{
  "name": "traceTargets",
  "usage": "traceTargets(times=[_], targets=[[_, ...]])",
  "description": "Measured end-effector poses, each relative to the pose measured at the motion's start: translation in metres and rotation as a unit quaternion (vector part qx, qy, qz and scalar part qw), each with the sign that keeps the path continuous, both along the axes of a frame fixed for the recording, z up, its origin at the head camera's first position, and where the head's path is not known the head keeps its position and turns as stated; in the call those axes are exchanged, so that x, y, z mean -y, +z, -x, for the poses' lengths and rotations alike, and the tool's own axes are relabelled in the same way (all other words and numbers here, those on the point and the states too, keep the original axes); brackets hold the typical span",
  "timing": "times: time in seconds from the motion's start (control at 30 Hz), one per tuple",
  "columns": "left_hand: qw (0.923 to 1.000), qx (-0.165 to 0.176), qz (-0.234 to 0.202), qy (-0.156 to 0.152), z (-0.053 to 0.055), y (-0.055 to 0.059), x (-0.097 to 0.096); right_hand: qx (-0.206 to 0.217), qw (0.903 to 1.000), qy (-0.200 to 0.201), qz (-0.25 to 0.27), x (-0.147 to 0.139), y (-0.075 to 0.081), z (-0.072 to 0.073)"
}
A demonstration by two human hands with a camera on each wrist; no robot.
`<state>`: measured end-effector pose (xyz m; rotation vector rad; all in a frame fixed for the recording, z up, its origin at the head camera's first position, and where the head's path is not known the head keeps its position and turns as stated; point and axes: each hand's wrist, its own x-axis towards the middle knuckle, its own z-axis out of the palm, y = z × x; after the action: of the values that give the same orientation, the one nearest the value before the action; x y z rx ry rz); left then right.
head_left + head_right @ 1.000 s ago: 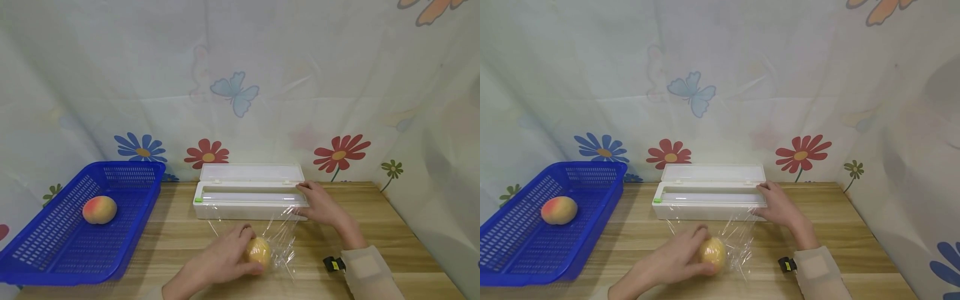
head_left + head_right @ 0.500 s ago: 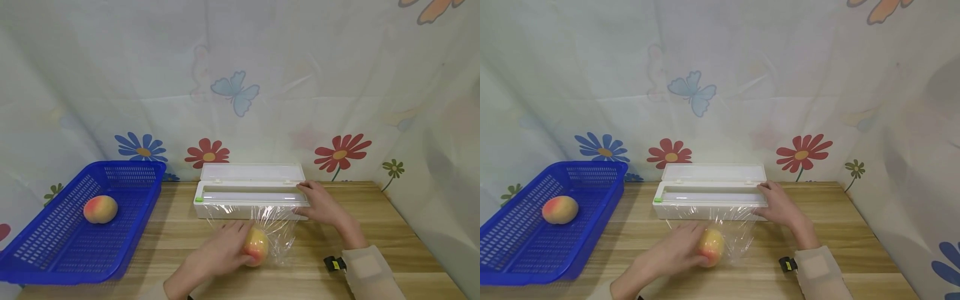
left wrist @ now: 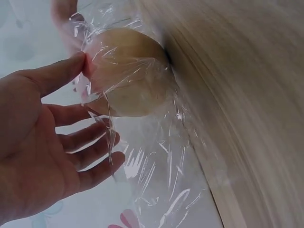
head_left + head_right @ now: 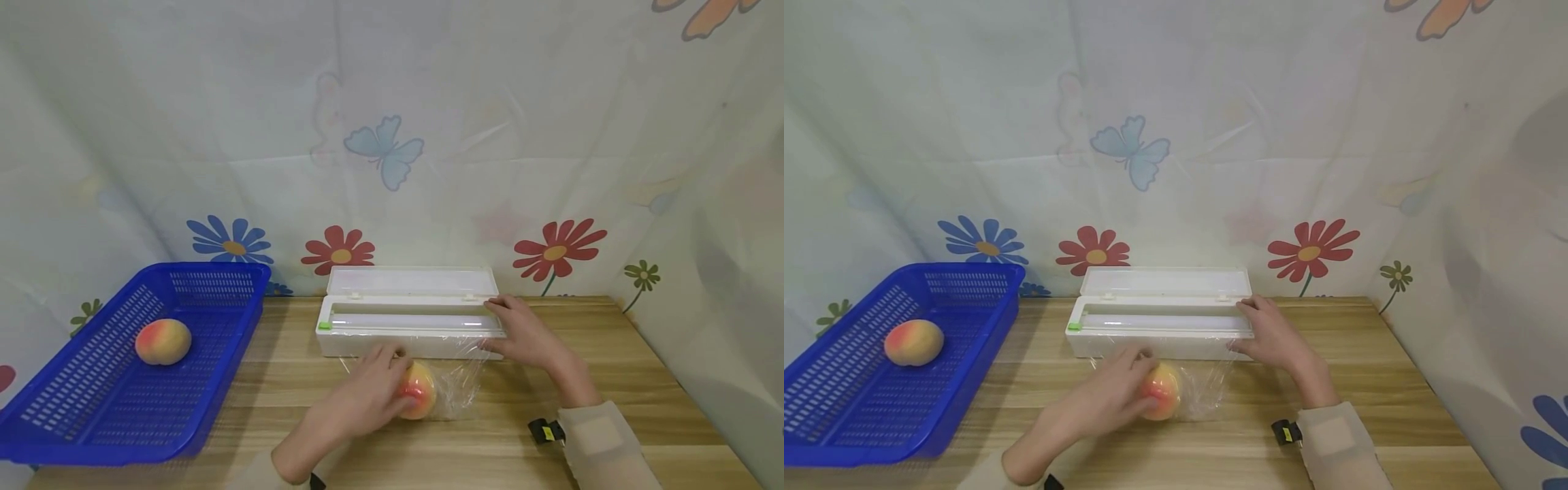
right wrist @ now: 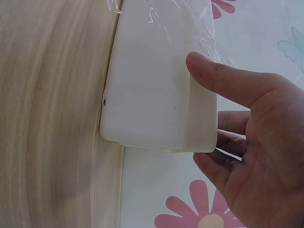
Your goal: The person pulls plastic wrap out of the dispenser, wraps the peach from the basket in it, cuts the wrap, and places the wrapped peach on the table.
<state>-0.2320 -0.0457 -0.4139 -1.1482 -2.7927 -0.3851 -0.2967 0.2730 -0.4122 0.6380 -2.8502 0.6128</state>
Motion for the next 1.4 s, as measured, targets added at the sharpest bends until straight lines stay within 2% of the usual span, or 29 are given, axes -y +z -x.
traceTargets(times=[0.23,0.5,0.63,0.83,1.07,1.3,1.4], targets=[[0.9994,0.03,-0.008,0.016,0.004,0.001,-0.002,-0.001,1.0,0.001,-0.001,0.001,0.001,0.0],[0.9989,0.041,-0.004,0.02,0.005,0.004,-0.003,0.0,1.0,-0.001,-0.004,0.0,0.002,-0.001],[0.9982,0.05,0.001,0.033,0.004,0.004,-0.007,-0.002,1.0,-0.001,-0.004,0.0,0.002,-0.001],[0.998,0.031,0.009,0.054,0.004,0.0,-0.012,-0.003,1.0,0.0,-0.007,0.0,0.001,-0.001],[0.9982,0.013,0.011,0.057,0.007,-0.002,-0.016,0.002,1.0,-0.001,-0.006,0.0,0.0,0.0],[0.9975,0.012,0.008,0.069,0.01,-0.007,-0.022,0.0,1.0,-0.002,-0.005,0.0,0.0,0.0],[0.9973,-0.003,0.012,0.072,0.011,-0.009,-0.024,0.001,1.0,-0.003,-0.003,0.0,0.0,0.0]])
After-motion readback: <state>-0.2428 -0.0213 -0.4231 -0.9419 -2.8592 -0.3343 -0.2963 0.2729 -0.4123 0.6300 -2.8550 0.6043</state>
